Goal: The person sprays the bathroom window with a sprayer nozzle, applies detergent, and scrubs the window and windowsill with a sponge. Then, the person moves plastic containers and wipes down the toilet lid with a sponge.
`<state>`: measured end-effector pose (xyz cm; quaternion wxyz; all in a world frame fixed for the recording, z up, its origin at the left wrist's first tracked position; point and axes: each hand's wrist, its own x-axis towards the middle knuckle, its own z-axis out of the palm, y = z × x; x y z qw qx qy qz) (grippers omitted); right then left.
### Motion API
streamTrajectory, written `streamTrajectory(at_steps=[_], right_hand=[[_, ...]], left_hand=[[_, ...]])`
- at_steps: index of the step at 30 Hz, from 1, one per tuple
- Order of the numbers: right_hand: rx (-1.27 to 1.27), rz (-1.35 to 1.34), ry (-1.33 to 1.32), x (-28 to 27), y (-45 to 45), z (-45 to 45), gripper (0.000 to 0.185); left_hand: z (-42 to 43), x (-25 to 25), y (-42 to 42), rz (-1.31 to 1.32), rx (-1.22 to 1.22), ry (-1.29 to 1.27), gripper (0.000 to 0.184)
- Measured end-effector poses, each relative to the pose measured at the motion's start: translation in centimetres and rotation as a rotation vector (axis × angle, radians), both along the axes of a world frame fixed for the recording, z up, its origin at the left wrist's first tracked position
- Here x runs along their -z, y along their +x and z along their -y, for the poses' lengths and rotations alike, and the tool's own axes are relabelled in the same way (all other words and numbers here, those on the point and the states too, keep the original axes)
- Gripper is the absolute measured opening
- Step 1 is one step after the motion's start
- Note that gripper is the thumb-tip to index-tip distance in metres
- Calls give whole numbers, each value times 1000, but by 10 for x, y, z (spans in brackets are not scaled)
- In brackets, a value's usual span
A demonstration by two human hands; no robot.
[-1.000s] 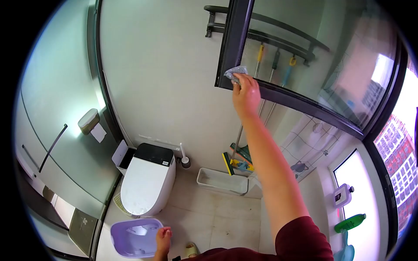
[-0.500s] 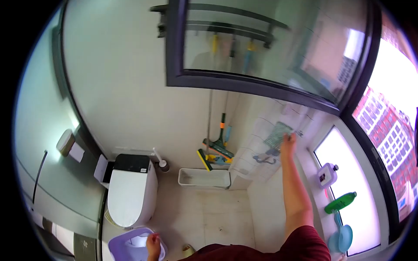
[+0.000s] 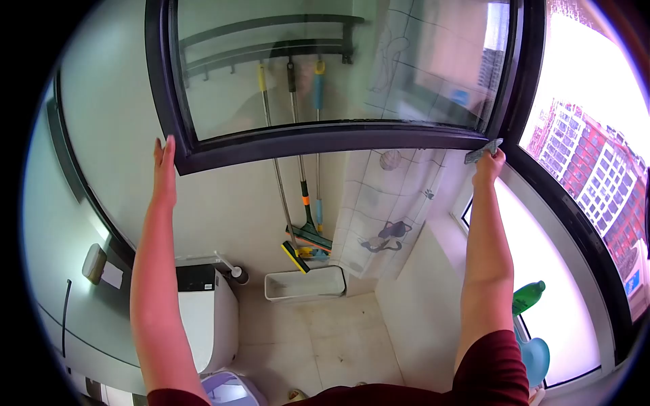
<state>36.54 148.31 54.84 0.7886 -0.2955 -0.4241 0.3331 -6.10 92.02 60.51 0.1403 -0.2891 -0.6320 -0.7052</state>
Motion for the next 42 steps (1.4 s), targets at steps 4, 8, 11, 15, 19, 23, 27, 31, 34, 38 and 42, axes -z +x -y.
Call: streamTrajectory(at_steps=[4,8,11,15,19,23,27,31,34,38,42], right_hand=[[194,233,45,13,-45,35,32],[102,165,72,19,-100,111,31],[83,153,121,18,-135,168,30],[105,273,314,32,-192,240,29],[-57,158,326,23,-241,338,35],[-185,90,325,20,-279,412,36],[-349,256,567,33,-319,486,34],[-721,854,723,139,-357,508,28],[-707,1285,279,270,-324,479,30],[-603,1313,37,367,-216,443,25],[-510,1429,-99,408,-108,413,27]], left_hand=[[-5,-19,-19,36,95,-86,88],[-7,-15,-29,20,-47,-208,93],[-5,-12,-31,-62,-45,-225,97],[-3,-9,-22,-48,-97,-239,101],[3,-9,-16,-66,-202,-209,98],[8,-19,11,-98,-88,-147,90],[10,-15,3,-115,-82,-132,94],[20,-18,8,-123,-67,-161,95],[21,-16,7,-98,-62,-184,101],[33,-14,24,-55,-102,-209,101],[42,-18,49,-108,-167,-213,95]])
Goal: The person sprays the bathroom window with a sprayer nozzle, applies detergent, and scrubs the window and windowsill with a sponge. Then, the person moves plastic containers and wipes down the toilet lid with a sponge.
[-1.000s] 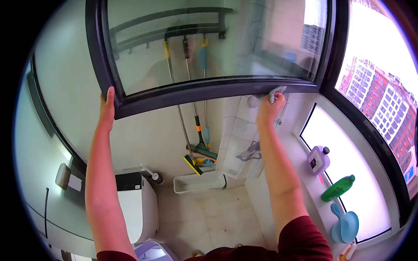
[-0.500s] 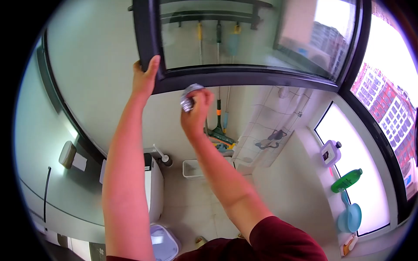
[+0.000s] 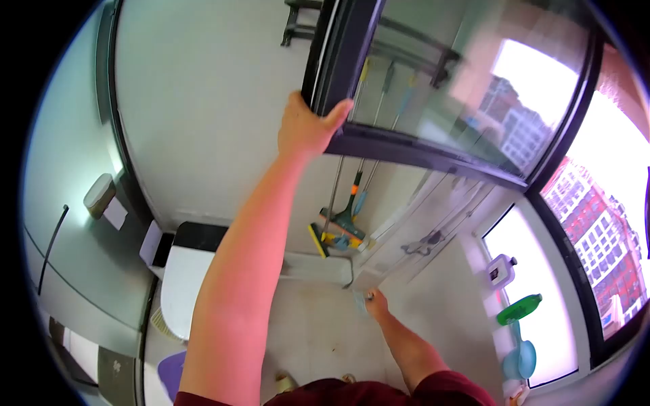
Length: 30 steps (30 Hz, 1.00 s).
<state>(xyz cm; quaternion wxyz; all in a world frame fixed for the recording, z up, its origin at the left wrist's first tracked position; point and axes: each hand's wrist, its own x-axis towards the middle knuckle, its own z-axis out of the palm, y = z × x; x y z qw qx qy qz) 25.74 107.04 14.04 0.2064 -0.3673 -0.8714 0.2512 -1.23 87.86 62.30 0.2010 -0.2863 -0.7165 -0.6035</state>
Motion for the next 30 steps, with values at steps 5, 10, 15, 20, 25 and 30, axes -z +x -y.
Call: streamTrajectory(at_steps=[5,10,15,20,25,30], right_hand=[[384,-205,-557,-28,79,21,29],[416,-387,-694,-36,104,55,29],[371,-304,-690,-47,93,81,30],[210,-377,-675,-41,87,94,34],[159,-346,-739,-43,116,131,35],[223,-316,-785,-27,179,152,33]], left_hand=[[14,12,25,-139,-89,47,96],[34,23,51,-226,5,104,95],[74,14,98,-234,110,-6,96],[79,23,132,-376,-29,63,91],[95,28,162,-428,20,57,90],[124,31,194,-383,263,114,54]])
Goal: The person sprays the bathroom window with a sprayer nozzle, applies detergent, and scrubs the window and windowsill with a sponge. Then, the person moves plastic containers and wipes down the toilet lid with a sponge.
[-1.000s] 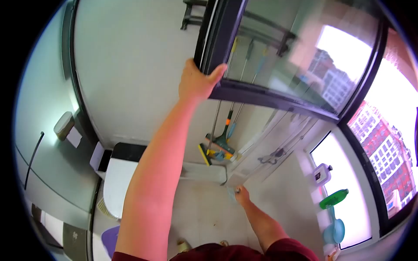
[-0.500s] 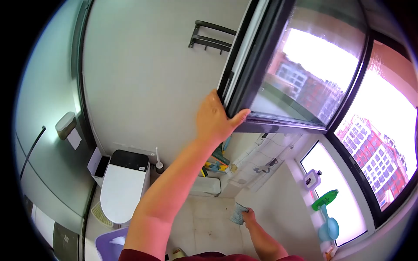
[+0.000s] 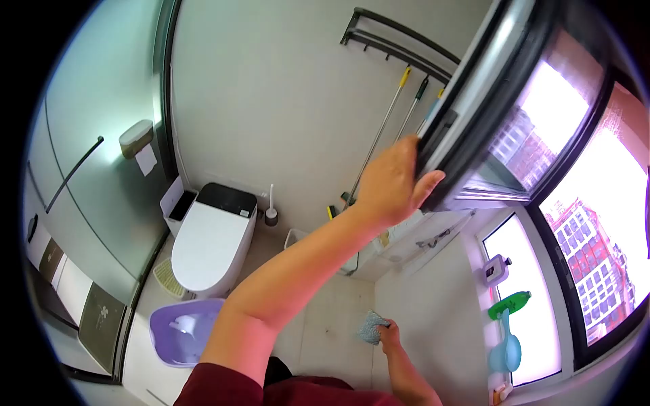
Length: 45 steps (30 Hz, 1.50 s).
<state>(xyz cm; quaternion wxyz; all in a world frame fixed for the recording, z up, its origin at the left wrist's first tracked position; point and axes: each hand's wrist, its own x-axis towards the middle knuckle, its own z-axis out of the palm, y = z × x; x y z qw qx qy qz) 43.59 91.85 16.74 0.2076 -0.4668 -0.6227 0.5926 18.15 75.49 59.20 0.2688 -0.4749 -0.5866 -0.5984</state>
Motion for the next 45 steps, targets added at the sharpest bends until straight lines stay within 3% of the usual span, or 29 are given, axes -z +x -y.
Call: streamTrajectory(at_steps=[2,7,9,11,15,18,19,21,27,28,31,33,34,35,36,37,38,39,41,45], right_hand=[[51,35,20,-6,23,2,32],[186,59,23,-3,61,-2,31],[255,55,-58,-16,61,14,29],[235,69,52,-14,55,26,33],[205,65,215,-10,35,47,36],[224,37,167,-4,37,65,36],[247,23,124,-1,46,73,37],[297,-5,38,4,68,83,37],[478,-117,-121,18,117,88,39],[499,-138,-134,21,122,86,39],[547,-205,-168,29,137,82,40],[570,-238,-202,30,145,79,41],[580,-259,-225,32,147,76,41],[588,-270,-249,37,154,73,41],[598,-249,-271,39,157,70,42],[605,-226,-296,46,160,66,42],[634,-92,-322,54,160,62,43],[634,-59,-341,56,154,61,44],[630,14,-382,54,133,60,46],[455,88,-474,56,46,59,34]], left_hand=[[4,-1,14,43,73,-12,34],[0,7,53,-88,282,46,26],[-2,7,73,-190,363,114,26],[-7,6,95,-220,493,173,26],[-19,3,146,-235,800,40,27],[-34,9,192,-228,906,113,33],[-44,12,212,-290,824,254,33],[-55,12,244,-356,820,287,34],[-67,18,318,-226,965,206,30],[-64,23,316,-302,1045,93,27],[-62,82,293,-413,1147,178,21],[-68,148,259,-680,1142,-96,20],[-58,175,224,-151,1492,-621,24],[-67,252,207,-278,1398,-567,27],[-46,272,158,-102,1273,-1007,25],[-29,332,128,271,992,-1389,27],[2,430,94,-228,785,-1430,31],[50,444,62,35,660,-1471,34],[129,457,23,222,483,-1474,29],[193,486,-4,653,408,-1424,36]])
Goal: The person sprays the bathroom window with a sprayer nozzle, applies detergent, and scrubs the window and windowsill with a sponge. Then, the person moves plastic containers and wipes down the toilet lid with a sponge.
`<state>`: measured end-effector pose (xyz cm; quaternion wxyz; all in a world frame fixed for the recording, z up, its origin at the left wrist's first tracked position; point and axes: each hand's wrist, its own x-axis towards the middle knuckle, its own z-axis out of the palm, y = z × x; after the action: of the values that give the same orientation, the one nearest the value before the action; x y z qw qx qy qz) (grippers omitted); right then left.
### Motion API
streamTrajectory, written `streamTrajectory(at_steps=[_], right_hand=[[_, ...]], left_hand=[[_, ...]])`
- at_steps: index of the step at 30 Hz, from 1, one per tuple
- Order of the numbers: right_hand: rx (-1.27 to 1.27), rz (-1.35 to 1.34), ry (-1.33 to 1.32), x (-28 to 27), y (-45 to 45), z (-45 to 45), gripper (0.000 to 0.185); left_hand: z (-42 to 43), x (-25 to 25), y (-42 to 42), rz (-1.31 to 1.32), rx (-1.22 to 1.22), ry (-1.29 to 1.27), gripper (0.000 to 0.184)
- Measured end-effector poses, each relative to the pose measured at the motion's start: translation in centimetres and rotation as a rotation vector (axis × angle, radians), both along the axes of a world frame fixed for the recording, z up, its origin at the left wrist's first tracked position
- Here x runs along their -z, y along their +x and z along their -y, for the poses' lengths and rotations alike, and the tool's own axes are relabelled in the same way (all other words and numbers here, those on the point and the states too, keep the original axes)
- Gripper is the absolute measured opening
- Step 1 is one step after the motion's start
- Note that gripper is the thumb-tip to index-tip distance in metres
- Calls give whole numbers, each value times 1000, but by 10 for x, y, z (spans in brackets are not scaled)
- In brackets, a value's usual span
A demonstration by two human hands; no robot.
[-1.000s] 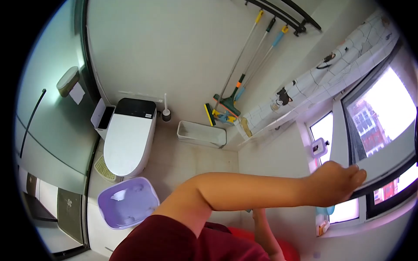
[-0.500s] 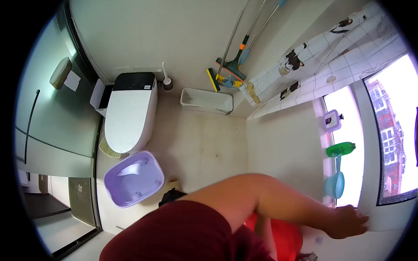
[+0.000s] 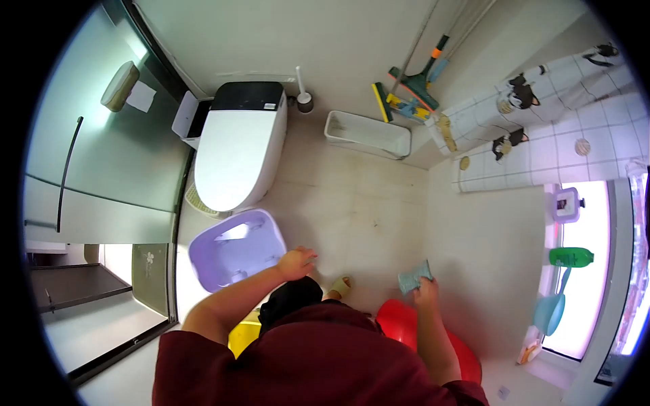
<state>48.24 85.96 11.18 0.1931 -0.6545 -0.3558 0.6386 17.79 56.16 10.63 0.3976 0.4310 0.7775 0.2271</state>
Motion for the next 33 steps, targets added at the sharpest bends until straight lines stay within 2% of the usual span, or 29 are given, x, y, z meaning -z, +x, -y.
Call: streamTrajectory(at_steps=[1,3,6,7,9,12,13,15,16,17,18,19,20,22,24,26,28,30,31,33], right_hand=[[-6,64,-48,-9,-38,7,32],[-109,-217,-97,20,-94,18,32],[-272,-494,-271,-4,-202,64,33],[-350,-547,-364,-5,-229,75,35],[-532,-464,-366,-22,-272,100,35],[-877,-288,-227,-36,-314,103,32],[-960,-318,-163,-23,-323,95,28],[-1203,-172,164,11,-335,63,24],[-1318,-94,327,29,-339,44,23],[-1201,-12,255,47,-344,25,22],[-1247,204,316,82,-347,-2,21],[-1204,266,300,78,-359,-20,13],[-1204,272,356,100,-364,-41,12],[-1199,280,469,175,-370,-88,10],[-1359,400,470,236,-385,-130,11],[-1594,541,449,290,-407,-158,13],[-1875,707,454,348,-455,-186,16],[-1886,809,563,354,-521,-184,19],[-1908,761,594,369,-550,-188,18],[-1922,682,653,378,-606,-192,20]], left_hand=[[0,12,-6,110,-132,13,38],[-6,27,-11,255,-386,94,43],[-36,-2,-22,723,-941,161,43],[-41,-19,-33,837,-968,210,43],[-50,-49,-55,1063,-1011,307,43],[-30,-12,-82,938,-917,275,42],[-21,2,-84,870,-1013,248,35],[-1,16,-85,734,-1112,343,25],[9,21,-87,729,-1175,309,28],[16,25,-89,723,-1239,274,32],[21,26,-89,756,-1314,246,36],[25,30,-88,789,-1387,213,39],[30,45,-84,851,-1430,304,45],[13,46,-86,763,-1497,315,47],[17,87,-74,640,-1474,216,45],[-11,94,-81,617,-1624,168,39],[-40,100,-97,711,-1676,104,32],[-75,112,-116,708,-1654,138,14],[-91,119,-124,721,-1658,84,9],[-119,140,-133,755,-1647,-23,13]])
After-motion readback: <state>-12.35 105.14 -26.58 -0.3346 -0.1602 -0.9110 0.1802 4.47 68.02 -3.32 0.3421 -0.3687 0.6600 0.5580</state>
